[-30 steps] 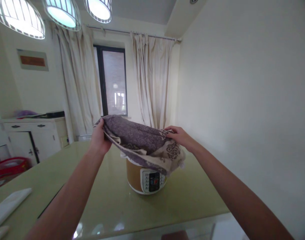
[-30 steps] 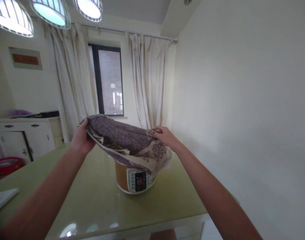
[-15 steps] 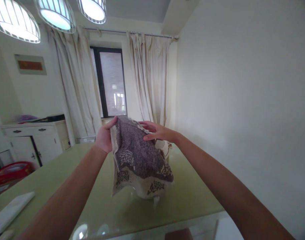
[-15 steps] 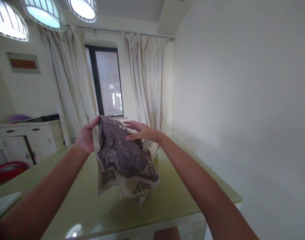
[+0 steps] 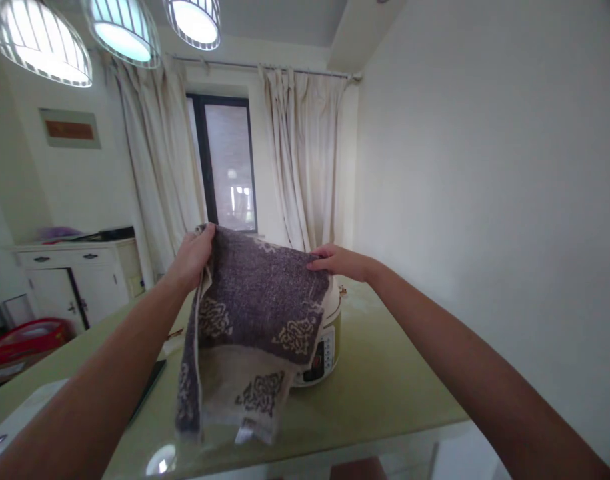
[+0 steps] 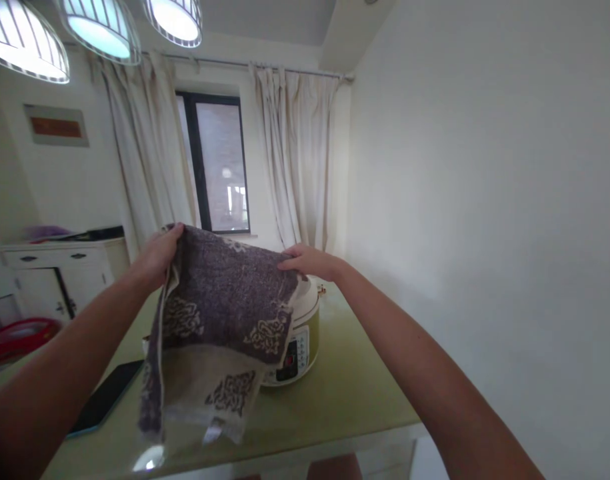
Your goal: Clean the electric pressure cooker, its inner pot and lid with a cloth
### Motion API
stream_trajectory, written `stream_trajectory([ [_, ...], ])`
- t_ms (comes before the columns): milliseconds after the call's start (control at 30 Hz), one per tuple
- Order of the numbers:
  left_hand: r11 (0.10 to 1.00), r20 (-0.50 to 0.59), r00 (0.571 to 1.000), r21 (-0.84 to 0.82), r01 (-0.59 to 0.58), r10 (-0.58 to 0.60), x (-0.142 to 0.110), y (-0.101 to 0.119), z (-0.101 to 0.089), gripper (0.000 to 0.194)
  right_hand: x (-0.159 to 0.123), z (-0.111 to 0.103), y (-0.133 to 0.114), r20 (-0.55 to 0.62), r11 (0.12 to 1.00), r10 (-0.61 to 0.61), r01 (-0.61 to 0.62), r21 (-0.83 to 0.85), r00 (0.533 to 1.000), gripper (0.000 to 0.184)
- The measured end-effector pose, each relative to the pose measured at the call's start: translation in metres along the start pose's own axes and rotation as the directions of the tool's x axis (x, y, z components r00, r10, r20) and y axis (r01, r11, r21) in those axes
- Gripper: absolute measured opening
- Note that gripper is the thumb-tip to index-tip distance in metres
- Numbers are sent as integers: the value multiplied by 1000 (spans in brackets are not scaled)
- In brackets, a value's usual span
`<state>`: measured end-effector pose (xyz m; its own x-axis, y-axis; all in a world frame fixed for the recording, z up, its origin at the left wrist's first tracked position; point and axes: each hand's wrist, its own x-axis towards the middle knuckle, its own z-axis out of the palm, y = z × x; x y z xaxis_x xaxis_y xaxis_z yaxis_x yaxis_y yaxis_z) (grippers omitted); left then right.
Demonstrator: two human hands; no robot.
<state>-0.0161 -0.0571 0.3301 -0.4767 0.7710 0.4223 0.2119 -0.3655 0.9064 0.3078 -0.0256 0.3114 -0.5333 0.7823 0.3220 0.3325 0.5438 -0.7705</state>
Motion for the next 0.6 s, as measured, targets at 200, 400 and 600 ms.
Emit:
stream_trajectory([
  [200,653,68,890,655,-380,450,-23,19,0,47,26,36,-28,-146,912,169,-99,398,975,11],
  [400,702,190,841,475,-530,507,-64,43,39,42,45,70,-58,-231,939,133,-48,340,964,12],
  [600,728,401,827,413,-547,393,-67,32,64,57,34,72,-81,-247,892,141,-14,452,959,30],
])
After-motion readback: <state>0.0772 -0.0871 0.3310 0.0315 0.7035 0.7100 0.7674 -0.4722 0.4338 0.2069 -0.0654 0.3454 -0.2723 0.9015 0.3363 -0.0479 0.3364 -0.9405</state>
